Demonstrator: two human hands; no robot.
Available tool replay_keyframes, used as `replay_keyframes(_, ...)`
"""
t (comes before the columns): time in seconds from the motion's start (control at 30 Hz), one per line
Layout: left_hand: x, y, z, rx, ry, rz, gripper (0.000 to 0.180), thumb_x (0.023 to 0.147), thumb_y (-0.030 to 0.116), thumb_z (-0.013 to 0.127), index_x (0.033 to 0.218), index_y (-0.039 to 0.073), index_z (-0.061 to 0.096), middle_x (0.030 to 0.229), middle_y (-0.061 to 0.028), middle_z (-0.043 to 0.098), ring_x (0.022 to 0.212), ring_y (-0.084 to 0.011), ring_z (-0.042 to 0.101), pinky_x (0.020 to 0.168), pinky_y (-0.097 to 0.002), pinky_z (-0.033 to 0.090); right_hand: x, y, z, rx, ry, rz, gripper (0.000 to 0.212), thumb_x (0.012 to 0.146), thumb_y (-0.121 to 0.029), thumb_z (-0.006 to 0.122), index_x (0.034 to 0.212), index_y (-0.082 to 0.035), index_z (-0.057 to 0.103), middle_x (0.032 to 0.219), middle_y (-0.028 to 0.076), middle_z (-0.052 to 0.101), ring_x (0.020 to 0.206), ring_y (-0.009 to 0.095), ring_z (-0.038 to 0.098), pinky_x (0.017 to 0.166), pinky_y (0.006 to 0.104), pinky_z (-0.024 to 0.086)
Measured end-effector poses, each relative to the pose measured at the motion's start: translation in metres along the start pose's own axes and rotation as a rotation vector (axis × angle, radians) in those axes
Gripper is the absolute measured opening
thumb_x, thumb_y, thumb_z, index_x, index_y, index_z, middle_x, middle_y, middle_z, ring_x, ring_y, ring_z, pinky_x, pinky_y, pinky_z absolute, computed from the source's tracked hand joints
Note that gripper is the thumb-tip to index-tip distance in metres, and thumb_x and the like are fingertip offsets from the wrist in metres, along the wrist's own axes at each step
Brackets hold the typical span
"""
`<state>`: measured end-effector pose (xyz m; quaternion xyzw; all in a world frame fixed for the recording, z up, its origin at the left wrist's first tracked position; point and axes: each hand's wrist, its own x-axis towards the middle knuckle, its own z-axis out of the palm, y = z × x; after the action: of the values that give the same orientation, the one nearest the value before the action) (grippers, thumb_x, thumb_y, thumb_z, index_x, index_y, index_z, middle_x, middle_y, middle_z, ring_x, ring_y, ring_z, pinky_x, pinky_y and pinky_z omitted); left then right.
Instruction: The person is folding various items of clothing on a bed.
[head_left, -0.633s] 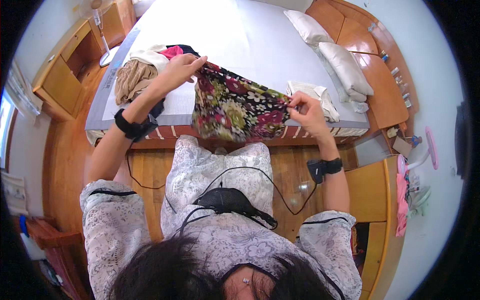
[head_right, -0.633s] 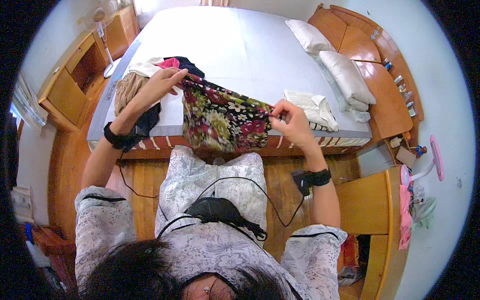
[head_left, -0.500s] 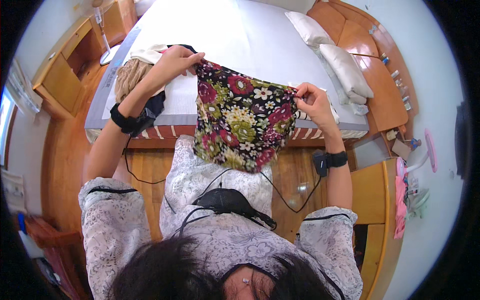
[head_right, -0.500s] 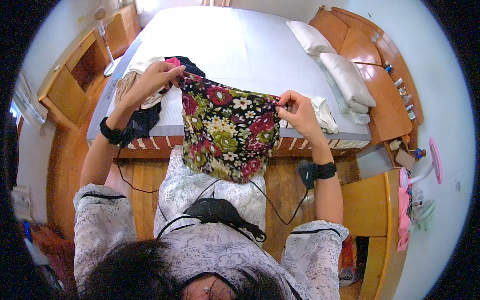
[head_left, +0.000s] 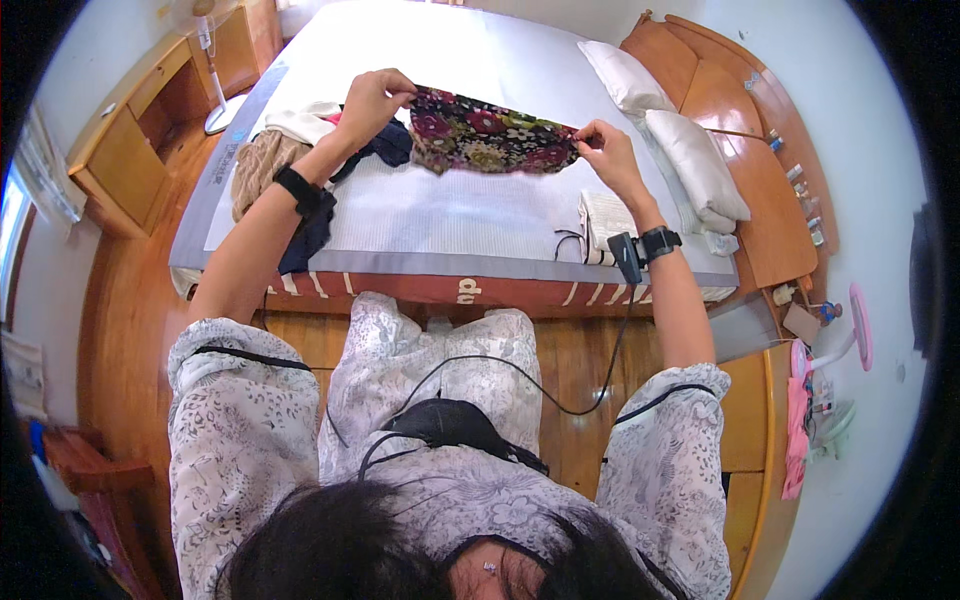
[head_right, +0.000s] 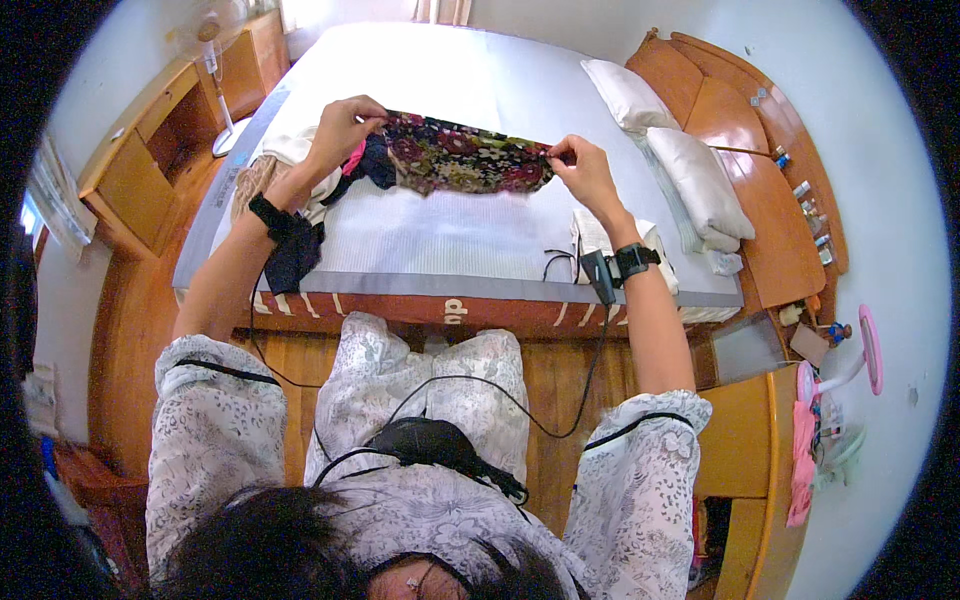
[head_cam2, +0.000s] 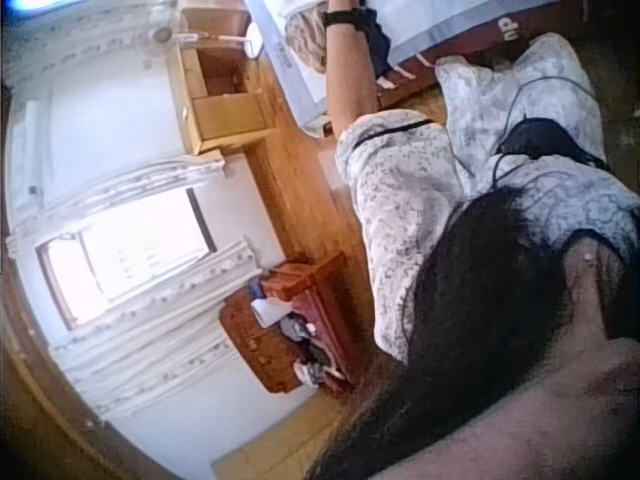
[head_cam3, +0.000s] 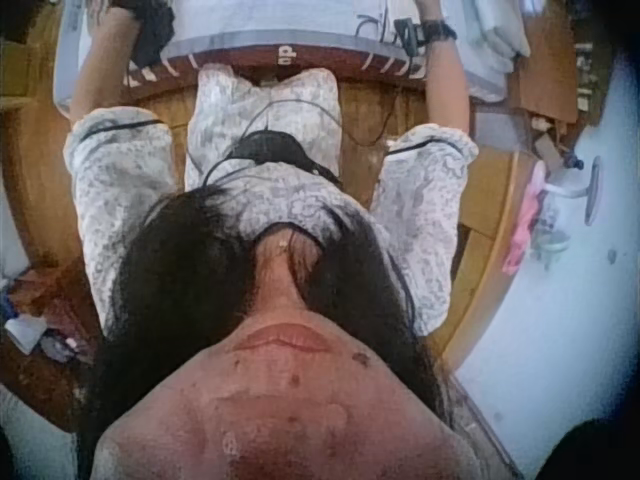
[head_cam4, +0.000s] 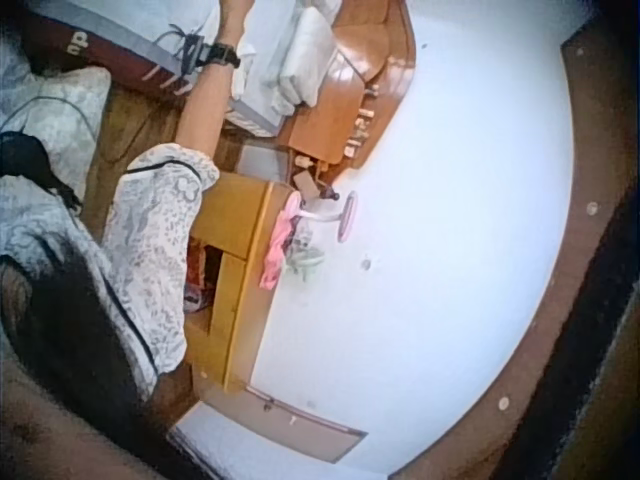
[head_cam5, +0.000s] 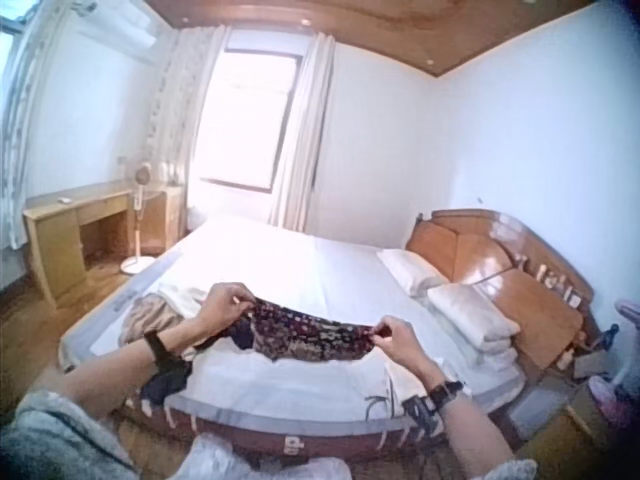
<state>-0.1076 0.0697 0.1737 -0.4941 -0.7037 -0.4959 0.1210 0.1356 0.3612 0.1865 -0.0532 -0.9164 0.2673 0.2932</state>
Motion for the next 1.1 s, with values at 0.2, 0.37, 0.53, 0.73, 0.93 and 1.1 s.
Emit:
replay_keyframes(0.2,-0.087,-0.037,0.036,0.111,-0.09,0.044,0.005,0.074,0.005,0.062,0.078,0.005,0.065,0.082,-0.0116,0.064,0.076,-0.0278,0.063,0.066,-0.0348,0.048,-0.058,0.039,0.054,0.014,-0.025,-0.032,0.007,0.076,0.002,0.06,0.082,0.0,0.058,0.078,0.008,0.061,0.075,0.017,0.06,0.07,0.0285,0.047)
replay_keyframes(0.37,-0.219,-0.067,0.075,0.167,-0.377,-0.033,0.007,0.074,0.006,0.062,0.081,0.007,0.065,0.091,-0.0095,0.065,0.08,-0.0288,0.063,0.067,-0.0369,0.049,-0.161,0.069,0.125,-0.023,-0.218,0.045,0.015,0.073,0.005,0.055,0.086,0.0,0.051,0.08,0.02,0.059,0.077,0.038,0.059,0.068,0.0408,0.046)
replay_keyframes(0.53,-0.274,-0.047,0.07,0.072,-0.511,-0.058,0.008,0.072,0.004,0.062,0.079,0.003,0.066,0.088,-0.0085,0.065,0.083,-0.0271,0.062,0.072,-0.036,0.05,-0.228,0.054,0.142,0.018,-0.332,0.183,0.03,0.073,0.001,0.057,0.102,-0.004,0.053,0.083,0.014,0.055,0.079,0.032,0.054,0.072,0.0397,0.043)
replay_keyframes(0.73,-0.274,-0.032,0.056,-0.018,-0.481,-0.023,0.006,0.073,0.005,0.067,0.078,0.001,0.067,0.086,-0.0085,0.064,0.083,-0.0255,0.062,0.07,-0.0343,0.05,-0.24,0.049,0.133,-0.068,-0.434,0.026,0.027,0.073,0.001,0.056,0.099,-0.005,0.059,0.09,0.012,0.052,0.086,0.028,0.051,0.077,0.0381,0.041)
replay_keyframes(0.93,-0.266,-0.023,0.056,-0.059,-0.455,0.007,0.01,0.071,0.003,0.069,0.08,0.002,0.065,0.078,-0.0077,0.06,0.079,-0.0256,0.057,0.067,-0.0354,0.048,-0.229,0.023,0.113,-0.07,-0.349,-0.017,0.017,0.071,0.0,0.06,0.087,-0.003,0.056,0.101,0.012,0.052,0.102,0.032,0.049,0.086,0.0393,0.04)
replay_keyframes(1.1,-0.264,-0.008,0.06,-0.104,-0.462,-0.293,0.016,0.071,-0.002,0.064,0.086,0.002,0.061,0.087,-0.0096,0.054,0.083,-0.0269,0.055,0.071,-0.0361,0.047,-0.231,0.022,0.108,-0.142,-0.358,-0.161,0.019,0.07,-0.003,0.063,0.083,-0.006,0.05,0.114,0.01,0.052,0.116,0.03,0.043,0.09,0.0411,0.038)
